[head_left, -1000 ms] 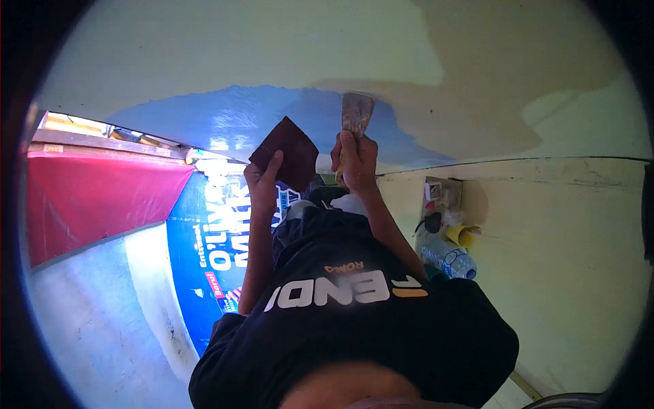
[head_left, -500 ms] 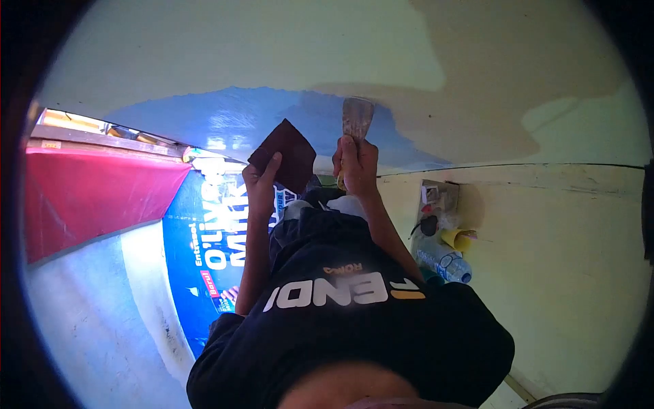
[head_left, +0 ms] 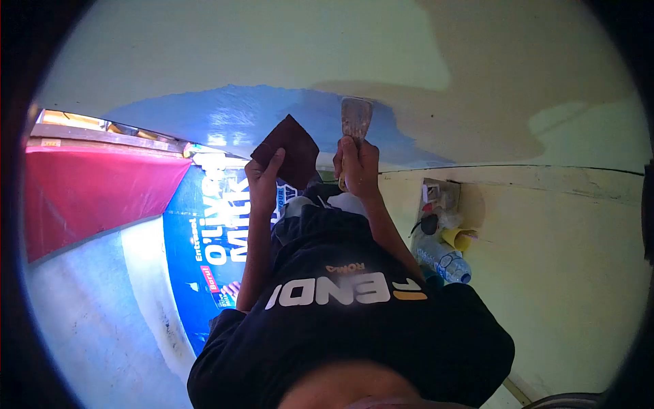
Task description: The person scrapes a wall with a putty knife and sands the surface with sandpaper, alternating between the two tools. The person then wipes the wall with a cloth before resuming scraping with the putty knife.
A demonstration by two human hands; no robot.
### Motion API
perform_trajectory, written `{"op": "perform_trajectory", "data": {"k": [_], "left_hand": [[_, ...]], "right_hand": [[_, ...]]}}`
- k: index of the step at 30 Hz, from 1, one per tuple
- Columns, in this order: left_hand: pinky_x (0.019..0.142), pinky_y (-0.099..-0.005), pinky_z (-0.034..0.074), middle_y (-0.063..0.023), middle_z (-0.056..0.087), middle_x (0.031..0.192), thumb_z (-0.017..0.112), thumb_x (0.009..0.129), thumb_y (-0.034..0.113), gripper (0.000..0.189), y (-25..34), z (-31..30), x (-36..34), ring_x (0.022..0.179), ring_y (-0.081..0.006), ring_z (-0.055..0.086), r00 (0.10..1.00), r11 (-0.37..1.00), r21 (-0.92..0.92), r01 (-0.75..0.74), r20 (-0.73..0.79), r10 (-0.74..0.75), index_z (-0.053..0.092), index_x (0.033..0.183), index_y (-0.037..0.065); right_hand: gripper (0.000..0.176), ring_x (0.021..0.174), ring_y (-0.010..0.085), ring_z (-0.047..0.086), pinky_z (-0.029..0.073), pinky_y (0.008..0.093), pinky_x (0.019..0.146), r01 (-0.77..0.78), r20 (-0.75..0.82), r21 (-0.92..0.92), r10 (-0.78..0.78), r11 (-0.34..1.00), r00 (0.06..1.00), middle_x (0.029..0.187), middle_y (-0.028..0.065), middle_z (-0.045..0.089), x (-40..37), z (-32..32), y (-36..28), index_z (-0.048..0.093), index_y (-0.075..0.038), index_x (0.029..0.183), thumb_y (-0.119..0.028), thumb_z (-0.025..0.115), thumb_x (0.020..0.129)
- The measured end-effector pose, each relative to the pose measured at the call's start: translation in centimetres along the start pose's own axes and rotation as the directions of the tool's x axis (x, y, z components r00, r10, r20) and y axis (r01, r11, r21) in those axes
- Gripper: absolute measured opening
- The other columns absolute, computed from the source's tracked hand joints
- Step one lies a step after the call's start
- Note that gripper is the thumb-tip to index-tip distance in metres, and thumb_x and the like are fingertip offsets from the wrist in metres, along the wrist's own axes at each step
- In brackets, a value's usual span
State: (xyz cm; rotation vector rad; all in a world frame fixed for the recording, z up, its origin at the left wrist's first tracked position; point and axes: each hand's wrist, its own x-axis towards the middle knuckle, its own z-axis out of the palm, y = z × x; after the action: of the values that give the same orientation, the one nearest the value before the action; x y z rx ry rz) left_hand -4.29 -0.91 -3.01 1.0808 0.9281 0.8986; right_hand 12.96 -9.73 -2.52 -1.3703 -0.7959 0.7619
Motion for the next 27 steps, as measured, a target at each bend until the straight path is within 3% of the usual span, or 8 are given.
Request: {"op": "perform_trajectory", "data": {"k": [12,15,19,22,27], "left_hand": [[0.075,-0.0271,0.046,-0.0055,0.068,0.092,0.065,0.09,0.017,0.026,0.0,-0.1,0.0,0.083,-0.0104,0.06,0.999,0.999,0.013,-0.051,0.003,0.051,0.067,0.107,-0.002],[0.075,-0.0269,0.046,-0.0052,0.068,0.091,0.065,0.09,0.017,0.025,0.2,-0.2,-0.1,0.083,-0.011,0.06,0.999,0.998,0.06,0.028,-0.023,-0.027,0.067,0.106,-0.003],[0.075,-0.0271,0.046,-0.0046,0.068,0.091,0.066,0.089,0.016,0.025,-0.5,-0.3,0.2,0.082,-0.011,0.06,0.999,0.998,-0.021,-0.051,-0.017,0.051,0.067,0.105,-0.003],[0.076,-0.0273,0.046,-0.0049,0.068,0.092,0.066,0.089,0.015,0.024,-0.5,-0.3,-0.1,0.083,-0.0106,0.06,0.999,1.0,-0.016,0.018,-0.036,-0.019,0.067,0.105,-0.003],[0.077,-0.0274,0.046,-0.006,0.068,0.093,0.065,0.09,0.015,0.024,0.3,0.0,0.1,0.084,-0.0114,0.06,0.999,0.999,-0.022,-0.042,-0.018,0.042,0.067,0.105,-0.003]], "right_hand": [[0.039,0.043,0.0091,0.046,0.037,0.0264,0.041,-0.017,-0.002,-0.01,0.017,1.0,1.0,0.053,0.002,0.047,0.5,-0.2,-0.2,0.049,-0.003,0.068,-0.024,0.045,0.101],[0.04,0.043,0.009,0.046,0.037,0.0265,0.042,-0.02,-0.003,-0.017,0.02,1.0,1.0,0.054,0.0017,0.046,0.1,-0.3,0.2,0.05,-0.003,0.068,-0.025,0.045,0.101],[0.042,0.039,0.0089,0.048,0.036,0.0272,0.038,0.002,-0.041,-0.019,-0.003,1.0,0.999,0.046,0.0021,0.05,0.3,-0.7,1.4,0.053,-0.003,0.063,-0.025,0.048,0.099],[0.041,0.039,0.0089,0.048,0.036,0.0275,0.038,0.044,0.01,-0.108,-0.043,0.993,0.999,0.046,0.0015,0.049,0.7,-0.2,-0.1,0.053,-0.003,0.065,-0.026,0.047,0.099],[0.044,0.043,0.0092,0.047,0.037,0.0282,0.042,0.029,0.015,-0.073,-0.028,0.997,1.0,0.05,0.0034,0.049,0.9,0.4,0.3,0.05,-0.003,0.064,-0.027,0.044,0.101]]}}
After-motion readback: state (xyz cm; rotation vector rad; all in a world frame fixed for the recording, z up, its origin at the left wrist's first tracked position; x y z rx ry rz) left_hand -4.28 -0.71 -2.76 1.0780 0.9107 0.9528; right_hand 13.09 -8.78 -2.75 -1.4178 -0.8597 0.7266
